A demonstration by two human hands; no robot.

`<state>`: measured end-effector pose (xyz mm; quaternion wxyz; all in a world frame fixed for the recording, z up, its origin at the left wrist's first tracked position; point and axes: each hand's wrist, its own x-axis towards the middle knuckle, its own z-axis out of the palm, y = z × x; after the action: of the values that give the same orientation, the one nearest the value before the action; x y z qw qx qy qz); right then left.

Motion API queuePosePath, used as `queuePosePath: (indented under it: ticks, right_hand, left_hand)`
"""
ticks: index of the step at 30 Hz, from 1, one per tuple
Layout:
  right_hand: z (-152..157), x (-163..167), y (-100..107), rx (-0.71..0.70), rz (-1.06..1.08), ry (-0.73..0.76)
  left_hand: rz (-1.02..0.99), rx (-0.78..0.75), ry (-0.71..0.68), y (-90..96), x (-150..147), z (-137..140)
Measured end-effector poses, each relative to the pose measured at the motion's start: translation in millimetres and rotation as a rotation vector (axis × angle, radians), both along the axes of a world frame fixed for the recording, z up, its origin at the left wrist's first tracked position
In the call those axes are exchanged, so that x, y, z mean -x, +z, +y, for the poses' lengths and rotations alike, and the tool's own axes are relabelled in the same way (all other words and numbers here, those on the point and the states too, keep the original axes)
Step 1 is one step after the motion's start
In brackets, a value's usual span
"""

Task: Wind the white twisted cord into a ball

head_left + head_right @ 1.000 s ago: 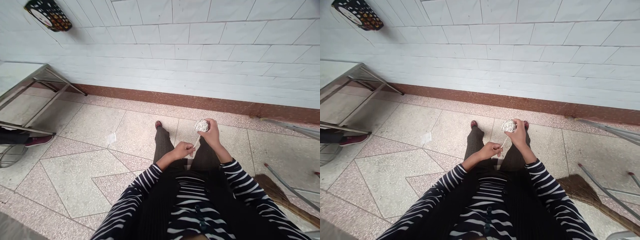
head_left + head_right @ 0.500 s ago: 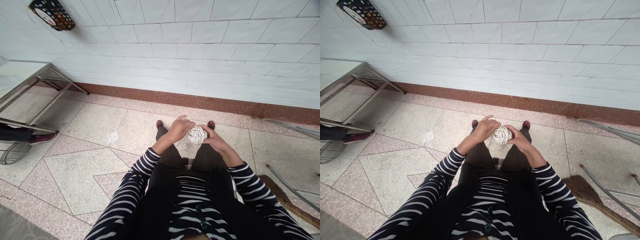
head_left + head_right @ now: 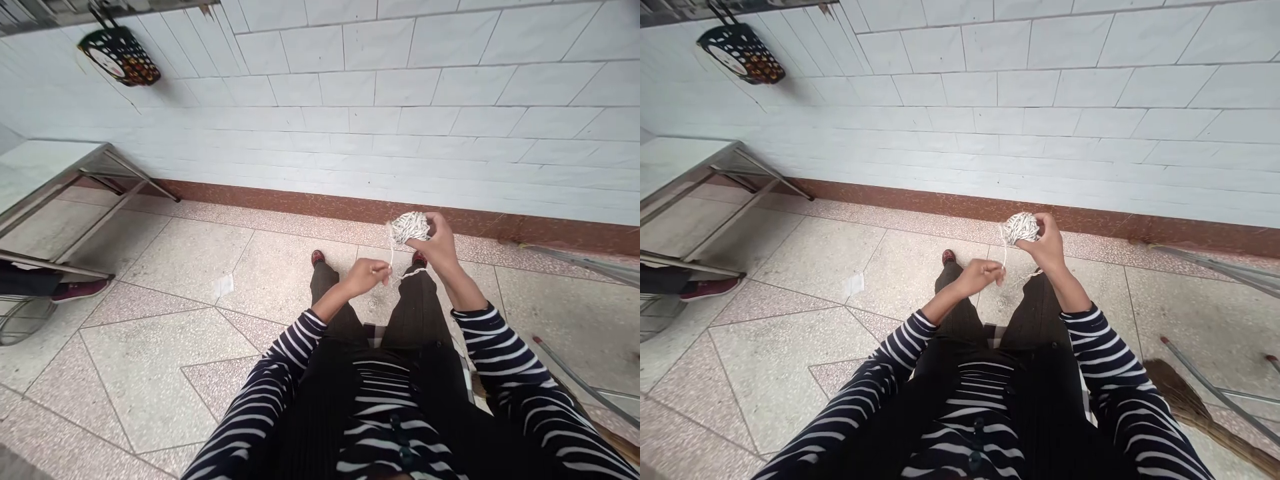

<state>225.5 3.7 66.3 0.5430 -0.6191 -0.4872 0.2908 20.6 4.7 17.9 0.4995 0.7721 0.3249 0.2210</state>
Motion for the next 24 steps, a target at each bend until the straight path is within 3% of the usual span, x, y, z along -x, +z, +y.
queuePosePath:
  ticks: [2, 5, 8, 10, 13, 17, 20, 24]
  right_hand:
    - [7.8, -5.7, -20.2, -0.016, -0.060, -0.123]
    - [10.2, -9.7, -37.2, 0.083, 0.286, -0.095]
    - [3.4, -8.1, -28.7, 0.145, 0.670, 0.088]
    - [-3.3, -4.5, -14.4, 0.146, 0.752, 0.190]
    - [-13.0, 4.8, 5.2, 0.154, 0.717, 0.264]
    - [-21.3, 22.9, 13.2, 0.174, 0.543, 0.298]
    - [-23.0, 32.2, 9.6, 0.182, 0.389, 0.326]
    - [-16.2, 25.2, 0.5, 0.069, 0.176, 0.234]
  left_hand:
    - [0.035, 0.072, -0.071, -8.4, -0.3, -12.6]
    - [0.091, 0.067, -0.076, -22.3, 3.2, -15.5]
    - [0.270, -0.012, 0.016, -43.6, 14.6, -5.5]
    - [0.394, -0.046, 0.084, -59.4, 23.5, 1.8]
    - [0.412, -0.078, 0.180, -72.6, 29.7, 9.4]
    - [0.127, -0.168, 0.333, -55.3, 15.4, 20.5]
    - [-0.067, -0.130, 0.278, -33.2, -2.9, 26.7]
    - [-0.077, 0.023, 0.134, -25.5, -12.0, 8.9]
